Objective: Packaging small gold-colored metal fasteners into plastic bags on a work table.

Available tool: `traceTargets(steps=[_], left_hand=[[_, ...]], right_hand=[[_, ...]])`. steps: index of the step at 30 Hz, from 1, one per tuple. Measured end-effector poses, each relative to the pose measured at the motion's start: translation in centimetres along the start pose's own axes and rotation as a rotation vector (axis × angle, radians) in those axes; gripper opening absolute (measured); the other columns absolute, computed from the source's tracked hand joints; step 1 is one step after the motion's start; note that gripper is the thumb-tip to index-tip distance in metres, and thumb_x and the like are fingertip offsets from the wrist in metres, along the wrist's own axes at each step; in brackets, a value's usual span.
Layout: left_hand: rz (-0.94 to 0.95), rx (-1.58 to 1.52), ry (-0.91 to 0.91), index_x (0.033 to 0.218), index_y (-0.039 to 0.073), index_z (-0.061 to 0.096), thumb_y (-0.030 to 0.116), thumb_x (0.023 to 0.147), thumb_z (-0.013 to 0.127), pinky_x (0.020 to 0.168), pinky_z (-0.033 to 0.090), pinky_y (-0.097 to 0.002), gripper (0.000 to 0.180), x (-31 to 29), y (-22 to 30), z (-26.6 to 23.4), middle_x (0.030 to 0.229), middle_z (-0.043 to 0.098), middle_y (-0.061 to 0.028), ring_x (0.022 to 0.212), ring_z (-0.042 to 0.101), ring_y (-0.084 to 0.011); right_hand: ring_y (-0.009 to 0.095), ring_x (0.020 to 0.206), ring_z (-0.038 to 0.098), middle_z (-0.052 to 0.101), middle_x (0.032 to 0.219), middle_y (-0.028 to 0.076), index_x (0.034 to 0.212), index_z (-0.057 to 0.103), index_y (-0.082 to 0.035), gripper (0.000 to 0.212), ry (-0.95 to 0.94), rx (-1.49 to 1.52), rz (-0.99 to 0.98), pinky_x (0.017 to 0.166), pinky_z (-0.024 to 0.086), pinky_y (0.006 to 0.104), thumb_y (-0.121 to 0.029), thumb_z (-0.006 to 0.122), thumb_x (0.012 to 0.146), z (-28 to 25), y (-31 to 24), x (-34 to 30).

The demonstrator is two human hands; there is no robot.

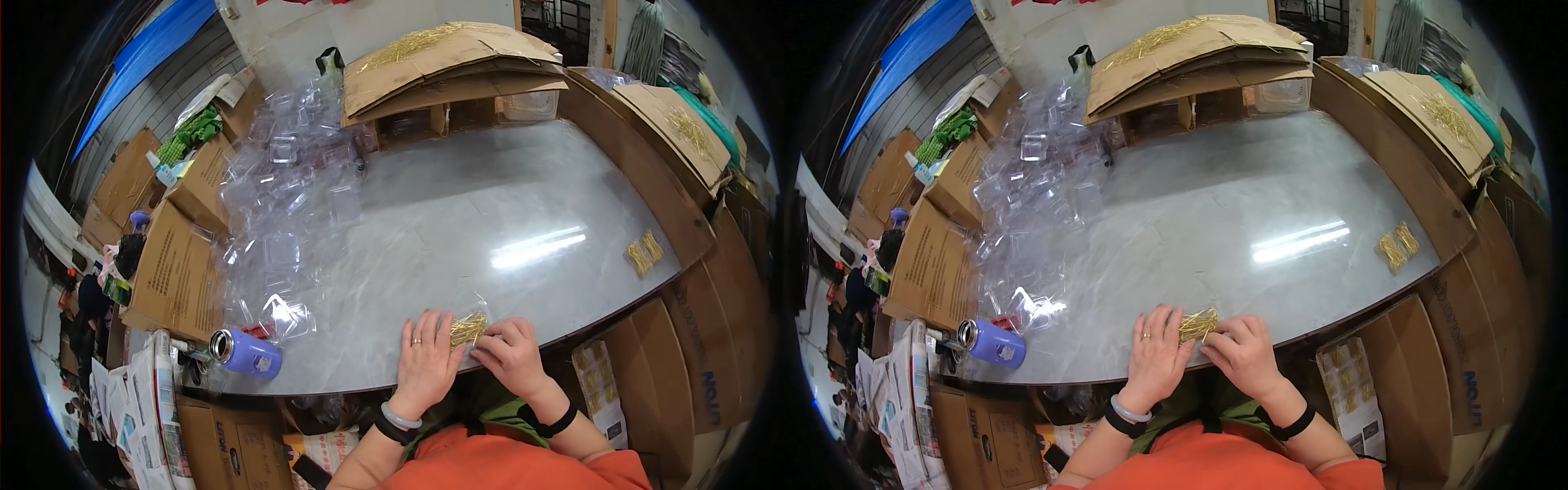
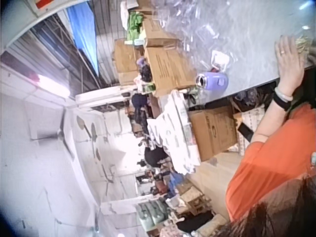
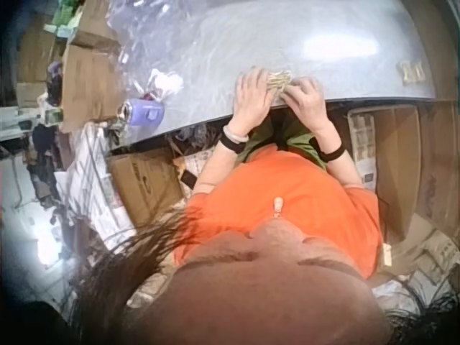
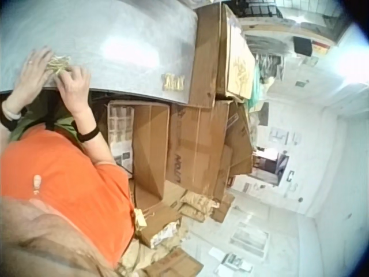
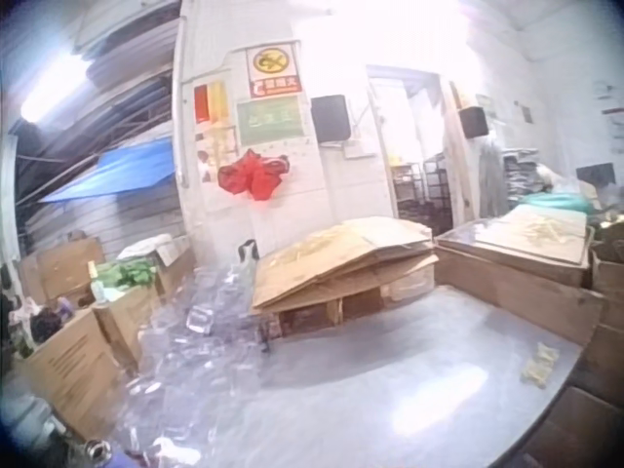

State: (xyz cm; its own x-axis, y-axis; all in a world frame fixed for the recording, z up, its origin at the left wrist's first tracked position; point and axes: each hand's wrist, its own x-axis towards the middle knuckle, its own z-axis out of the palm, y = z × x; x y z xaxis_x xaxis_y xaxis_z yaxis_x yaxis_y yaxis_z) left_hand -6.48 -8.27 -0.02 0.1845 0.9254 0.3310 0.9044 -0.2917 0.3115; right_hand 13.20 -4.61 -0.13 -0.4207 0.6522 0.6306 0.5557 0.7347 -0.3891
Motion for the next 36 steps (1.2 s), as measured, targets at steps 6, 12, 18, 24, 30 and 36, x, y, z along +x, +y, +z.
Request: traceTargets(steps=[6,12,18,24,30,36], left_hand=[[0.007,-0.003,0.01,0.15,0.0,0.042,0.034,0.106,0.049,0.121,0.023,-0.0571,0.056,-0.1,-0.3,0.1,0.145,0.045,-0.0208,0.14,0.042,-0.0388],[-0.014,-0.019,0.048,0.149,0.002,0.044,0.032,0.103,0.052,0.12,0.025,-0.0569,0.056,-0.2,-0.2,0.4,0.144,0.047,-0.0192,0.14,0.043,-0.0373],[-0.065,-0.057,0.073,0.145,0.004,0.05,0.028,0.1,0.056,0.119,0.028,-0.0565,0.052,0.1,0.2,0.3,0.142,0.051,-0.0167,0.139,0.045,-0.0352],[-0.079,-0.104,0.088,0.146,0.001,0.05,0.032,0.101,0.057,0.118,0.029,-0.0563,0.055,-0.1,-0.5,1.0,0.147,0.051,-0.0186,0.139,0.047,-0.0362],[-0.016,-0.08,0.084,0.15,0.001,0.044,0.046,0.097,0.064,0.119,0.028,-0.0557,0.073,-0.2,-0.5,0.2,0.15,0.049,-0.0182,0.141,0.045,-0.036],[-0.038,-0.105,0.075,0.148,0.002,0.046,0.048,0.084,0.077,0.12,0.028,-0.0547,0.085,-0.6,-0.9,0.4,0.148,0.051,-0.0163,0.141,0.046,-0.0346]], right_hand=[[0.027,0.099,0.058,0.066,0.104,0.001,0.101,0.073,-0.014,0.024,0.014,0.007,-0.041,0.088,0.046,0.0419,-0.014,0.081,0.078,0.7,-1.4,0.3],[0.029,0.108,0.058,0.066,0.112,0.003,0.106,0.072,-0.01,0.025,0.055,0.069,0.076,0.094,0.044,0.0442,-0.013,0.078,0.081,0.9,-1.1,-1.5],[0.037,0.128,0.049,0.063,0.13,0.01,0.12,0.068,-0.008,0.037,-0.031,-0.127,0.117,0.105,0.038,0.0496,-0.018,0.077,0.085,0.1,-1.2,0.2],[0.032,0.119,0.054,0.065,0.116,0.005,0.107,0.073,-0.012,0.029,-0.014,0.036,0.126,0.101,0.041,0.0462,-0.016,0.08,0.079,0.2,-1.1,1.7],[0.024,0.107,0.057,0.063,0.104,0.002,0.091,0.073,-0.015,0.012,-0.339,-0.081,-0.229,0.096,0.042,0.0398,-0.018,0.066,0.083,-1.9,0.0,5.3],[0.025,0.106,0.056,0.061,0.107,0.005,0.094,0.07,-0.011,0.014,-0.557,-0.022,-0.338,0.097,0.043,0.0384,-0.017,0.062,0.085,-3.1,0.3,7.2]])
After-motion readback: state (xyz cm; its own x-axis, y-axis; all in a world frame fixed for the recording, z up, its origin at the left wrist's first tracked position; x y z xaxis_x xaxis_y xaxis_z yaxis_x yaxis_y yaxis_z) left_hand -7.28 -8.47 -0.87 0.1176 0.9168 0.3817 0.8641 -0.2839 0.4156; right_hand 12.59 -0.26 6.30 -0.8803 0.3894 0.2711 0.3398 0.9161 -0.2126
